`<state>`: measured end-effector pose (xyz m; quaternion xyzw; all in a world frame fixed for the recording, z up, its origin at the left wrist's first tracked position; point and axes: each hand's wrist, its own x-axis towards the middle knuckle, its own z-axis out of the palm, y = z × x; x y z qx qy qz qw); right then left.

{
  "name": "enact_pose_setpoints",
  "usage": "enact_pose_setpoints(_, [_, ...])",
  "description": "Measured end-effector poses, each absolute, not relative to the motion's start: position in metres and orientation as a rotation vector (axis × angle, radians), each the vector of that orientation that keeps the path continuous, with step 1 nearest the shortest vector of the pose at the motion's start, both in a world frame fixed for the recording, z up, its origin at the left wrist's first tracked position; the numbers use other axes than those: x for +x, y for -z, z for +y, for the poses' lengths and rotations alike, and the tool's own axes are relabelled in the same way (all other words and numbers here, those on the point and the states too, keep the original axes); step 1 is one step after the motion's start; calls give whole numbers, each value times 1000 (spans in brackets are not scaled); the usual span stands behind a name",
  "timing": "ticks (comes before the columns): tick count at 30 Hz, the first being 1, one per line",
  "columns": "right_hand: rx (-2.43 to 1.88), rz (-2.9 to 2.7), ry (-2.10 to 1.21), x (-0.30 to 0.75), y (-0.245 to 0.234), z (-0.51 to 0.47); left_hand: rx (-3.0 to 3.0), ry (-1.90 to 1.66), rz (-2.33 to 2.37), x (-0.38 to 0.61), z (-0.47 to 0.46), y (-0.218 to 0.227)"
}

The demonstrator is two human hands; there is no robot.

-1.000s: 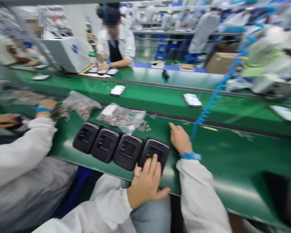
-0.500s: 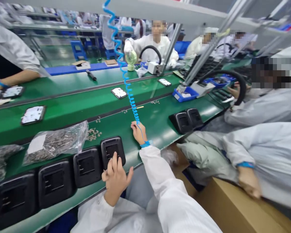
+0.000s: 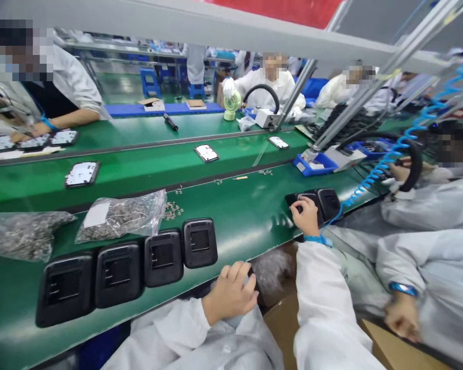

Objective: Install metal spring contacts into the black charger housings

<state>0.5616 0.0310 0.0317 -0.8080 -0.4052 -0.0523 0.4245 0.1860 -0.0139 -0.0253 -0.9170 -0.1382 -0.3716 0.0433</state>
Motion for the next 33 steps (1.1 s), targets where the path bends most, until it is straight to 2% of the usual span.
enact_pose_setpoints(3, [-1970, -1080, 37, 535, -26, 39, -2887, 956, -398, 207, -3, 15])
enact_pose_setpoints(8, [-1846, -1168, -205, 449, -11, 48, -2928, 906, -540, 230, 12, 12])
enact_pose_setpoints(12, [-1765, -1179, -384, 381, -21, 24, -3011, 791, -699, 232, 17, 11])
enact_pose_setpoints(15, [-1750, -1151, -198, 362, -43, 1, -3042, 830, -780, 230, 16, 13])
enact_pose_setpoints(18, [-1749, -1389, 4, 372, -59, -8, -3008, 945, -835, 230, 12, 16])
enact_pose_setpoints(24, [-1631, -1972, -54, 407, -60, 8, -3005, 981, -839, 232, 9, 18])
enact_pose_setpoints(33, [-1645, -2014, 2, 416, -41, 38, -2961, 986, -882, 234, 4, 21])
